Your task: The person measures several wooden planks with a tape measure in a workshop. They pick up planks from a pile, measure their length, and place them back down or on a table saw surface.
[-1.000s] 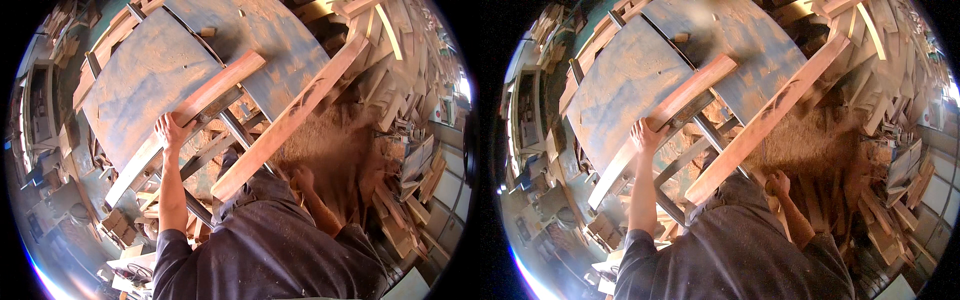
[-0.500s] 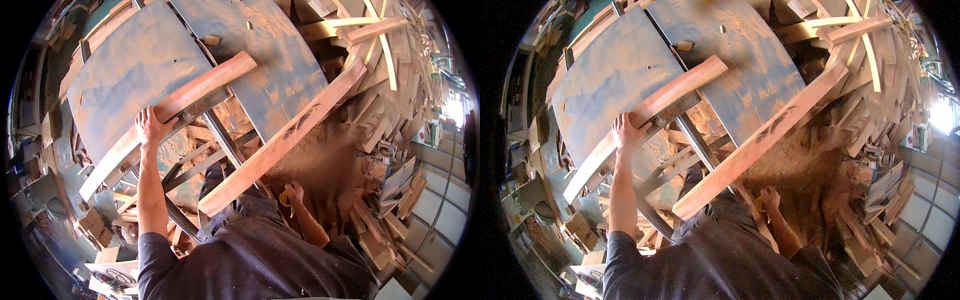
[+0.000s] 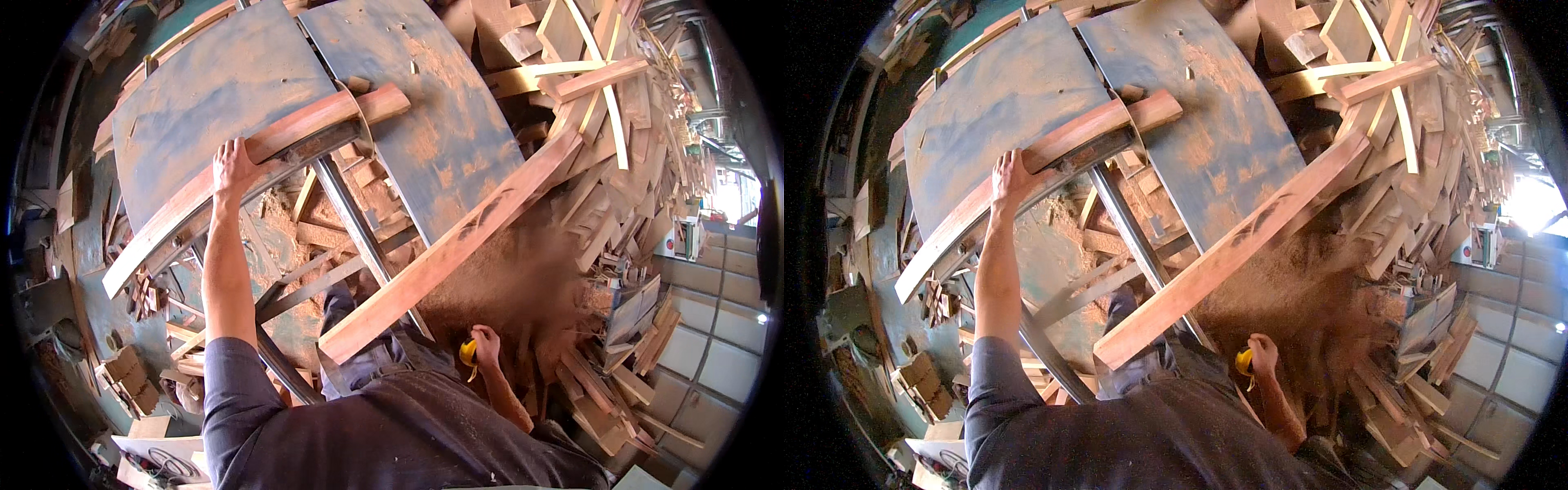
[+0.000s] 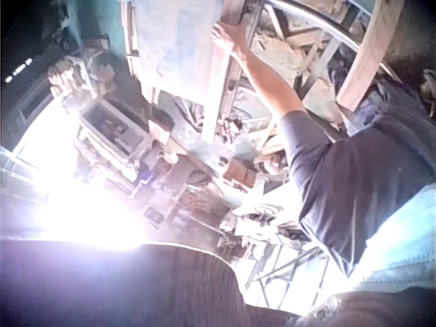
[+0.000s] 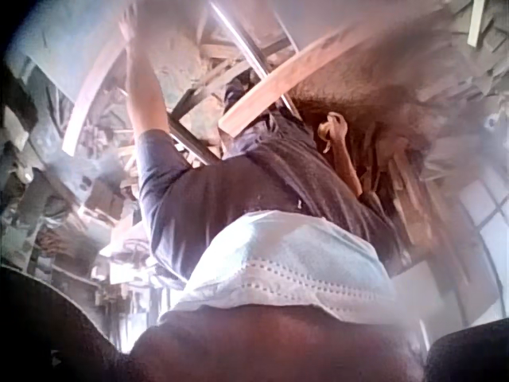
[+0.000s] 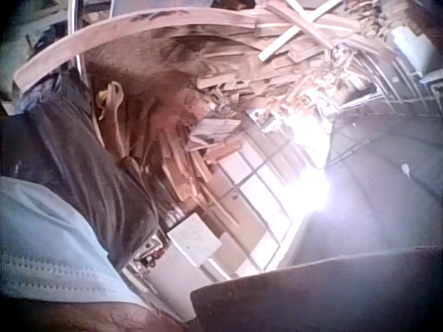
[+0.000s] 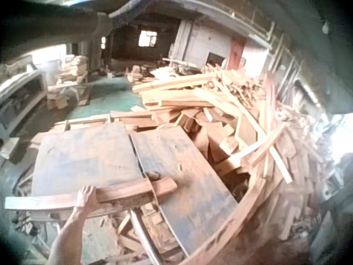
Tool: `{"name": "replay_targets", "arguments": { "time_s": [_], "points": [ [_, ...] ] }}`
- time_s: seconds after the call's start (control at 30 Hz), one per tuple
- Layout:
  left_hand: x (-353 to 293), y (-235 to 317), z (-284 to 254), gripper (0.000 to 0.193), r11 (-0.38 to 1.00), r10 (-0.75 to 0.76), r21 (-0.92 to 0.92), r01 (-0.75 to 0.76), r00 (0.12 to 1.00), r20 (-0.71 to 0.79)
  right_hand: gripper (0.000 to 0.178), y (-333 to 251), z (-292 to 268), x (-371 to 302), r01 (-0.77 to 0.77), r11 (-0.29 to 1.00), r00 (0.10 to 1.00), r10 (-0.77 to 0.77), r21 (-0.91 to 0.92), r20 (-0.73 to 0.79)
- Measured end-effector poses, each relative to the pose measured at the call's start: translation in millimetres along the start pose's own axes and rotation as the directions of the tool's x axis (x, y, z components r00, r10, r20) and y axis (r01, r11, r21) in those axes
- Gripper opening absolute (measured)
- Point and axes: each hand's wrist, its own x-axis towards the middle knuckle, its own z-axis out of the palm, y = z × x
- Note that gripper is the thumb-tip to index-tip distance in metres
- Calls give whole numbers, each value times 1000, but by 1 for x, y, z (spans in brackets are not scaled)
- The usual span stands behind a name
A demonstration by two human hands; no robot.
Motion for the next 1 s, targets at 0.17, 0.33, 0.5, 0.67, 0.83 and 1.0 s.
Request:
{"name": "replay_targets", "arguments": {
  "time_s": [0.17,0.33,0.5,0.67,0.83,1.0],
  "points": [
    [-37,17,-7,91,999,0,-48,2,1000,31,27,-50,-13,-1,89,972,992,-105,216,64],
    [-108,53,-8,87,997,-10,-70,13,999,38,24,-149,20,-4,146,920,965,-213,365,151],
    [-180,89,-11,85,996,-9,-83,13,999,48,31,-230,75,34,121,801,878,-361,586,313],
    [-220,113,-20,84,993,-18,-116,27,997,77,42,-287,128,99,408,892,766,-450,193,459],
    [-229,115,-43,75,983,-32,-168,72,973,230,75,-291,168,118,643,742,722,-503,-190,476],
    [-247,100,-26,81,946,22,-325,6,996,84,21,-300,164,96,539,842,600,-366,-22,711]
  ]
}}
